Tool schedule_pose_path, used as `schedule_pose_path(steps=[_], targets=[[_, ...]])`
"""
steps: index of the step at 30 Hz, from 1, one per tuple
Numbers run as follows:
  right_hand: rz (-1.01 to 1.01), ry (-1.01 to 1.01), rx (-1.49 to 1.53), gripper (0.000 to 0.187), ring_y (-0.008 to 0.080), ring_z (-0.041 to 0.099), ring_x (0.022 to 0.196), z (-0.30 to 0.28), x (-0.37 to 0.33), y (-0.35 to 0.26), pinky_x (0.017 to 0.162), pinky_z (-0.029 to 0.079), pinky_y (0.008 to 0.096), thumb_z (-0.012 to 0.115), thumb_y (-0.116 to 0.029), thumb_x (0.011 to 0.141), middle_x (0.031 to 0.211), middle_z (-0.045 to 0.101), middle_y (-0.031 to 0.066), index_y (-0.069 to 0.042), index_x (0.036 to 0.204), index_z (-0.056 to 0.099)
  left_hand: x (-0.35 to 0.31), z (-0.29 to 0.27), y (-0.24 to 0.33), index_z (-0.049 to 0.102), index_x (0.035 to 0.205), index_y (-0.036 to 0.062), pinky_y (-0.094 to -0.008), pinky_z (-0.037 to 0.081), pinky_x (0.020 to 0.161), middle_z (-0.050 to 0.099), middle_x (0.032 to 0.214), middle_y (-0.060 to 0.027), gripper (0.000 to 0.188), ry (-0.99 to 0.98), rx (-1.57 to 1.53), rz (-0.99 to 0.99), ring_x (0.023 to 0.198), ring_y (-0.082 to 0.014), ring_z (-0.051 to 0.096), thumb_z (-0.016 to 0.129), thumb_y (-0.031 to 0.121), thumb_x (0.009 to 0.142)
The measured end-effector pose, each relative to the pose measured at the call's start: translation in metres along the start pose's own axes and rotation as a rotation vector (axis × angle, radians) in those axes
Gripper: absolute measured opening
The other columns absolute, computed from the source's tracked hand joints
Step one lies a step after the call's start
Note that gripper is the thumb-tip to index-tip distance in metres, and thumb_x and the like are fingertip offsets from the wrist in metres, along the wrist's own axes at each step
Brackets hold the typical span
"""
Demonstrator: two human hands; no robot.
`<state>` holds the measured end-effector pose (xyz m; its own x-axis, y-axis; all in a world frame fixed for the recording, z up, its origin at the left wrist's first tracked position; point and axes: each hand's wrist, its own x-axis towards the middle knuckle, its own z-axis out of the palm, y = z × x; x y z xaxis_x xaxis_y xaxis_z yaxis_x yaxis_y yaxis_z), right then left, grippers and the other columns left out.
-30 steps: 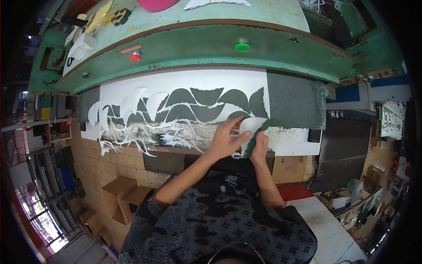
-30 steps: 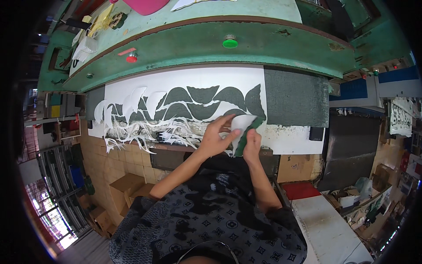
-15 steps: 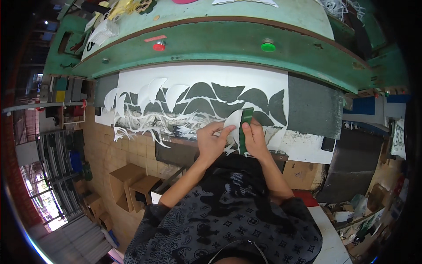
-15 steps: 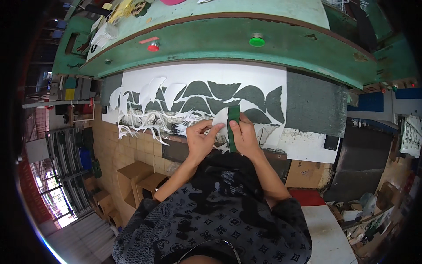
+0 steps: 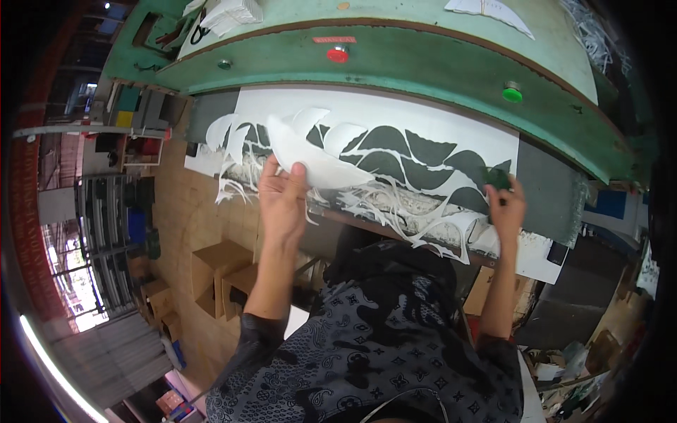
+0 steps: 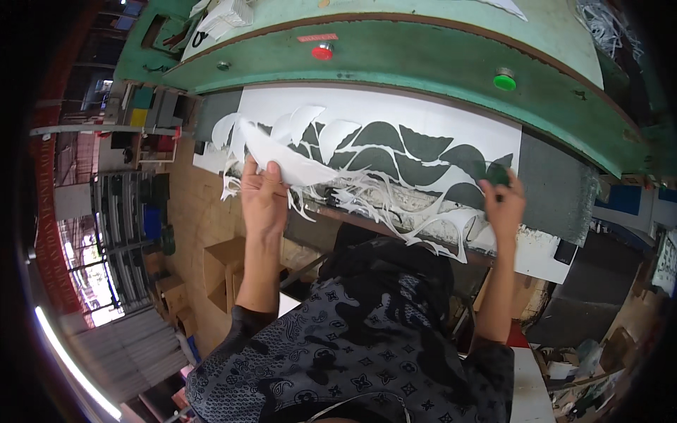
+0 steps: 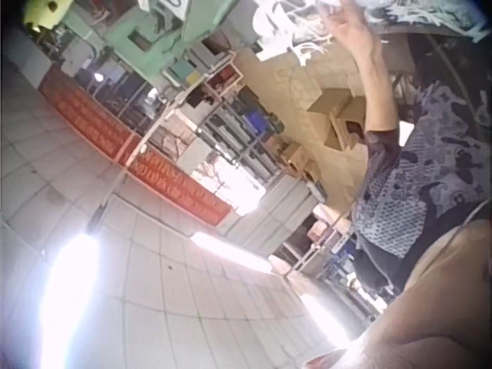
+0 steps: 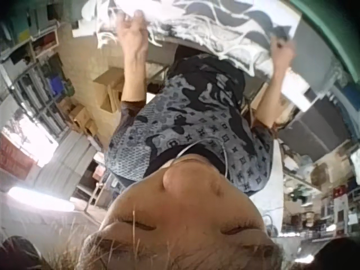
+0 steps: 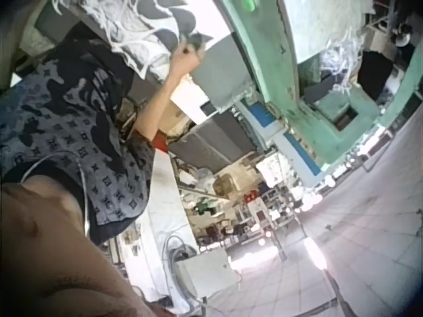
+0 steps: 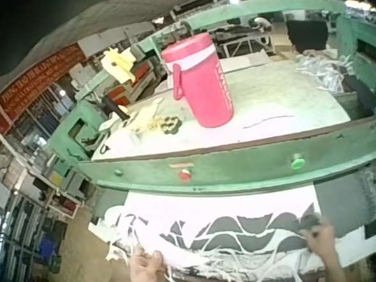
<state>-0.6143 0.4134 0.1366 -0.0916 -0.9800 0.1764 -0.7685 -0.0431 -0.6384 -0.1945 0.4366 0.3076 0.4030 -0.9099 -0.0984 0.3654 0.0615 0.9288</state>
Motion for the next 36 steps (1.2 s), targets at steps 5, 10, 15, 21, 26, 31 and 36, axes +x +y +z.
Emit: schedule_pose_path(steps=[5,10,15,21,26,31,36], targets=[[0.008,0.052,-0.117,0.035,0.0428,0.06,0.125,0.06,-0.018,-0.067,0.107,0.046,0.049,0.094,-0.024,0.069,0.141,0.06,0.0253,-0.004,0.092,0.075,0.019,-0.018,-0.005,0.062,0.11,0.0096,-0.0437,0.056,0.1,0.074,0.113,-0.0224,0.023,-0.428,-0.029,0.339,0.108,-0.0329,0.072,0.077,0.008,0.093],[-0.011,-0.253,1.13,0.084,0.035,0.054,0.136,0.076,-0.03,-0.236,0.113,0.043,0.0504,0.085,-0.05,0.081,0.152,0.05,0.0218,-0.007,0.143,0.049,0.044,-0.048,0.03,0.07,0.076,0.008,-0.0493,0.05,0.11,0.07,0.123,-0.0304,0.016,-0.776,0.223,0.456,0.13,-0.0401,0.063,0.083,0.002,0.082],[0.145,-0.348,1.93,0.089,0.0384,0.055,0.136,0.123,-0.03,-0.366,0.114,0.045,0.0506,0.07,-0.042,0.098,0.152,0.048,0.0271,-0.008,0.162,0.019,0.078,-0.079,0.039,0.08,0.094,0.0062,-0.0441,0.047,0.112,0.061,0.144,-0.0224,0.022,-0.787,0.682,0.545,0.145,-0.0403,0.047,0.07,-0.009,0.08],[0.447,0.012,1.616,0.062,0.033,0.061,0.127,0.174,-0.042,-0.386,0.102,0.057,0.0474,0.064,0.005,0.096,0.14,0.056,0.0202,-0.011,0.147,0.033,0.082,-0.143,0.015,0.059,0.138,-0.0024,-0.0377,0.051,0.103,0.062,0.14,-0.0212,0.047,-0.535,0.422,0.123,0.128,-0.0282,0.062,0.068,0.001,0.092],[0.485,0.144,1.821,0.06,0.0353,0.059,0.127,0.186,-0.051,-0.371,0.102,0.054,0.0532,0.065,-0.016,0.1,0.139,0.057,0.0191,-0.016,0.151,0.035,0.08,-0.158,-0.02,0.063,0.132,-0.0014,-0.0379,0.053,0.096,0.068,0.127,-0.021,0.045,-0.698,0.463,0.007,0.114,-0.0306,0.068,0.074,0.008,0.09],[0.465,0.361,1.603,0.057,0.0395,0.057,0.13,0.181,-0.06,-0.343,0.104,0.051,0.0574,0.056,-0.039,0.104,0.144,0.055,0.0184,-0.017,0.153,0.038,0.121,-0.154,-0.078,0.065,0.128,0.0019,-0.0403,0.054,0.091,0.068,0.12,-0.0197,0.043,-0.714,0.83,0.269,0.106,-0.0361,0.068,0.076,0.011,0.087],[0.539,0.498,1.78,0.07,0.0407,0.054,0.131,0.178,-0.05,-0.332,0.106,0.049,0.0597,0.044,-0.062,0.104,0.144,0.053,0.0219,-0.013,0.153,0.037,0.153,-0.119,-0.133,0.052,0.142,-0.0007,-0.0479,0.046,0.103,0.058,0.133,-0.0234,0.068,-0.617,1.141,0.425,0.123,-0.0412,0.056,0.081,0.018,0.083]])
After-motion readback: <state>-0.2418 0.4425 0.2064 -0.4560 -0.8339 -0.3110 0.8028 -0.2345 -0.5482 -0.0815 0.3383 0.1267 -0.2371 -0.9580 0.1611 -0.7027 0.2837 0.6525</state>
